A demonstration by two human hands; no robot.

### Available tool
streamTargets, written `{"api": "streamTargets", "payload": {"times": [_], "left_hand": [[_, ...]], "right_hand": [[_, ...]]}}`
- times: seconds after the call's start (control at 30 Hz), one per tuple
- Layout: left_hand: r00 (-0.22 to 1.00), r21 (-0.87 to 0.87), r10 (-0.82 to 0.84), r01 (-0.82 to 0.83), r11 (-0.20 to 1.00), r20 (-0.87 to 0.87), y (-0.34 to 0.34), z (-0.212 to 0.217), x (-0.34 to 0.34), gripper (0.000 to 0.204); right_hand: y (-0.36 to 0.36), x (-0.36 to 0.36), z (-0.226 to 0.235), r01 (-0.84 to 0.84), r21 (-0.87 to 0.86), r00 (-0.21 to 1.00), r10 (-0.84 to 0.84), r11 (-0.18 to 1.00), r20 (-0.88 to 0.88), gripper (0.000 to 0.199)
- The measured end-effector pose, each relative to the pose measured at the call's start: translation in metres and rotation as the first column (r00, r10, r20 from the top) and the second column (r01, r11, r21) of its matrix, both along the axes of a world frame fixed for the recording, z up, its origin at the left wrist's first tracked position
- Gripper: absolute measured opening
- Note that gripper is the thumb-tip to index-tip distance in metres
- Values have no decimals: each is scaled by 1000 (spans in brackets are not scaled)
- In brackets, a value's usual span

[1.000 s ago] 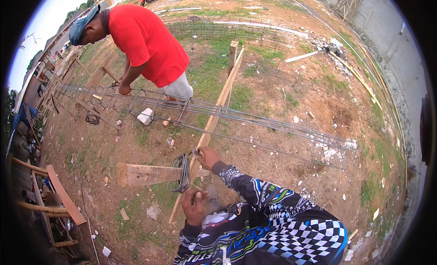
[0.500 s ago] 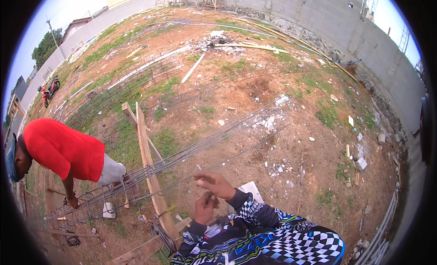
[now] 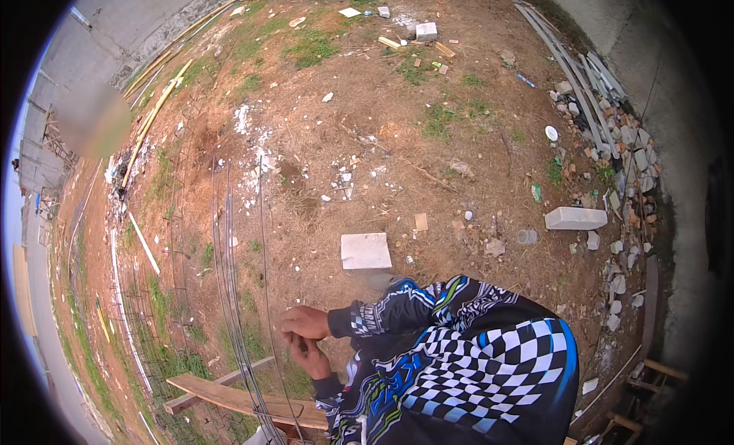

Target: The person uses pliers to twist and secure wire ties around the intersections of a rebar cage. A coworker assists by holding the structure and using a hammer to adjust components. The person repeatedly bends, twists, and cuts wire to fasten the rebar grid together.

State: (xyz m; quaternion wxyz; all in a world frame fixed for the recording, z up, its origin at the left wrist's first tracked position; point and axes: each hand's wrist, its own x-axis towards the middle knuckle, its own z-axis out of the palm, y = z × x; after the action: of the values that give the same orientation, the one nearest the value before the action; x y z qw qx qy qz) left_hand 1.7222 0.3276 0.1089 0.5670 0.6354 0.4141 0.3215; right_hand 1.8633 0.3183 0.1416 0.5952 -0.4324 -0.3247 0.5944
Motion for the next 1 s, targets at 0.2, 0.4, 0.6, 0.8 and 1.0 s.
{"api": "streamTargets", "payload": {"times": [0.2, 0.4, 0.6, 0.8, 1.0], "left_hand": [[998, -39, 58, -58, 998, -22, 16, 33, 35, 30], [877, -168, 444, -417, 893, 182, 20, 51, 21, 57], [554, -302, 770, -711, 635, 317, 22, 48, -34, 51], [420, -245, 841, -824, 511, 342, -16, 29, -94, 32], [189, -207, 891, -933, 294, 414, -56, 14, -159, 21]], "right_hand": [[34, 33, -3, -105, 69, 994, 102, 992, 42, 30], [56, 20, -20, -326, 198, 831, 180, 925, 527, 28], [60, -44, -13, -502, 276, 832, 371, 820, 412, 20], [71, -113, -22, -869, -39, 494, 868, 493, -45, 21], [57, -178, -34, -883, -254, 405, 914, 394, 8, 26]]}}
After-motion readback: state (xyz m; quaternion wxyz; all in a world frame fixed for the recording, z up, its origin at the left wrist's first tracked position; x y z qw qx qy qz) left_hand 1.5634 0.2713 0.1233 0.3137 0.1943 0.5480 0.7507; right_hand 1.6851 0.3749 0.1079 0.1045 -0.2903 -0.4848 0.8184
